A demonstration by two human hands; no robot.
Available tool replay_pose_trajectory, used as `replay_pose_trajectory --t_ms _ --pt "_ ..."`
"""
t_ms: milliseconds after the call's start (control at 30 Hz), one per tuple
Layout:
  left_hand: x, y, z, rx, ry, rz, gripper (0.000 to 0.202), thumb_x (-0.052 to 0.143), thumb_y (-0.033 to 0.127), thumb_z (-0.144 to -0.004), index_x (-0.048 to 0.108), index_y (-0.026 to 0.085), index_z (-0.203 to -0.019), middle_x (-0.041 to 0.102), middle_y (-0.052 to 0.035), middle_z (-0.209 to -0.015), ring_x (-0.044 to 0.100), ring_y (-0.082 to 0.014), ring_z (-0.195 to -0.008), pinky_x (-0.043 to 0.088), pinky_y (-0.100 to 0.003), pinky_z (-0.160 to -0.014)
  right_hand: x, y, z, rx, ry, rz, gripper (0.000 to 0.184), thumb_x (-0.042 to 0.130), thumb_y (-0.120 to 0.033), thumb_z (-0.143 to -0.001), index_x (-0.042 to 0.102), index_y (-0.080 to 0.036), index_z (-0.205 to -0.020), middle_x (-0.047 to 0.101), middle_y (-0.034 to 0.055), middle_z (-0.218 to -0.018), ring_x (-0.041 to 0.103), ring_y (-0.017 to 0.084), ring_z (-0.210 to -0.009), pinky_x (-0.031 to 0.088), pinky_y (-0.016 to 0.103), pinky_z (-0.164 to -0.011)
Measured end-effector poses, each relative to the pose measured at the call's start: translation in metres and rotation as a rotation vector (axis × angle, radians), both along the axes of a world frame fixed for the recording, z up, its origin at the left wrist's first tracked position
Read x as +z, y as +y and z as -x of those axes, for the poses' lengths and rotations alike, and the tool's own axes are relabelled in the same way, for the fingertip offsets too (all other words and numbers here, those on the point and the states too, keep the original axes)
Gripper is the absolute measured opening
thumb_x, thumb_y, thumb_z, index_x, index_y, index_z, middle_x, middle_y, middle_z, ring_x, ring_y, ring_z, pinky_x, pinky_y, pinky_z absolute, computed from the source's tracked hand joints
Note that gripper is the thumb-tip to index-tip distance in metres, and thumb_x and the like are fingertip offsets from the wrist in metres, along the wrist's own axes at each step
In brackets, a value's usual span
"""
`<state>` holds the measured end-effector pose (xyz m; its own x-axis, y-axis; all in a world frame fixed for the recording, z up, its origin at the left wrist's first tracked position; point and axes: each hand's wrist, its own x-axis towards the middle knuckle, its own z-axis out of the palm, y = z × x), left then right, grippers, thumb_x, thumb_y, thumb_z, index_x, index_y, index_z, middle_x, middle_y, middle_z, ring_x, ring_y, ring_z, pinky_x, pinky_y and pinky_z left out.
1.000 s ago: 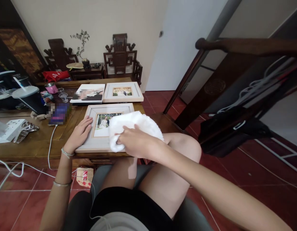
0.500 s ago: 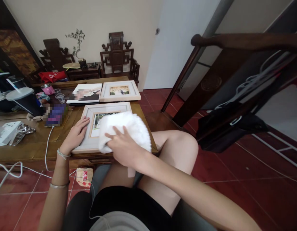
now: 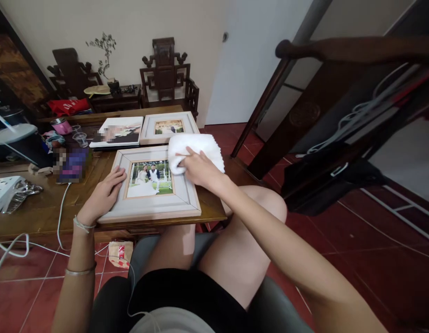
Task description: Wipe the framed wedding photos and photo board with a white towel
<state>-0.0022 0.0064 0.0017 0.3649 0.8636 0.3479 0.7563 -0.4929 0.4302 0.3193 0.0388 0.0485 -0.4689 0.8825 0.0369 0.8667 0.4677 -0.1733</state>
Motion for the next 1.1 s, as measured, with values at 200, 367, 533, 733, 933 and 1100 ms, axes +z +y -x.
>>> replay_pose_trajectory --t_ms 200,367,533,733,933,1100 --pt "0.001 -0.005 -0.004 0.062 -0.044 -0.025 0.049 0.038 0.031 -0.100 0.052 0.009 -0.141 0.048 -0.0184 -0.152 0.038 -0.0278 -0.147 0.028 -0.048 -0.123 0.006 0.036 0.043 -0.001 0.014 -0.249 0.060 0.045 0.008 -0.076 0.066 -0.012 -0.128 0.039 0.0146 -0.159 0.023 0.039 -0.150 0.030 0.066 -0.116" --pt "0.003 -0.009 -0.007 0.080 -0.127 -0.065 0.065 0.038 0.040 -0.102 0.020 0.013 -0.158 0.023 -0.0166 -0.165 0.024 -0.0265 -0.153 0.020 -0.047 -0.125 0.006 0.049 0.113 0.254 -0.103 -0.271 0.055 0.050 0.006 -0.081 0.067 -0.015 -0.128 0.037 0.0104 -0.161 0.019 0.038 -0.152 0.021 0.065 -0.120" --pt "0.006 -0.009 -0.009 0.044 -0.160 -0.017 0.069 0.036 0.048 -0.103 0.016 0.013 -0.160 0.023 -0.0164 -0.165 0.025 -0.0261 -0.152 0.021 -0.044 -0.125 0.001 0.044 0.157 0.249 -0.135 -0.238 0.044 0.043 -0.002 -0.091 0.067 -0.012 -0.127 0.038 0.0138 -0.160 0.021 0.040 -0.151 0.023 0.066 -0.118" --pt "0.009 -0.011 -0.012 0.079 -0.231 0.004 0.070 0.028 0.057 -0.103 0.028 0.013 -0.157 0.031 -0.0160 -0.163 0.032 -0.0256 -0.150 0.024 -0.044 -0.124 0.003 -0.015 0.141 0.440 -0.130 -0.159 0.046 0.043 -0.001 -0.089 0.066 -0.011 -0.128 0.039 0.0145 -0.159 0.026 0.039 -0.149 0.029 0.066 -0.115" --pt "0.009 -0.014 -0.013 0.071 -0.226 0.034 0.073 0.024 0.058 -0.103 0.034 0.007 -0.154 0.030 -0.0164 -0.163 0.026 -0.0228 -0.152 0.018 -0.039 -0.126 0.011 -0.014 0.131 0.449 -0.135 -0.078 0.055 0.046 0.004 -0.083 0.061 -0.010 -0.134 0.040 0.0155 -0.158 0.026 0.037 -0.150 0.030 0.062 -0.116" --pt "0.008 -0.011 -0.011 0.062 -0.135 0.030 0.061 0.035 0.048 -0.102 0.044 0.011 -0.150 0.041 -0.0153 -0.157 0.039 -0.0250 -0.146 0.027 -0.043 -0.124 0.023 0.035 0.148 0.233 -0.045 -0.243 0.056 0.045 0.005 -0.082 0.061 -0.012 -0.133 0.037 0.0131 -0.161 0.018 0.037 -0.152 0.021 0.065 -0.118"
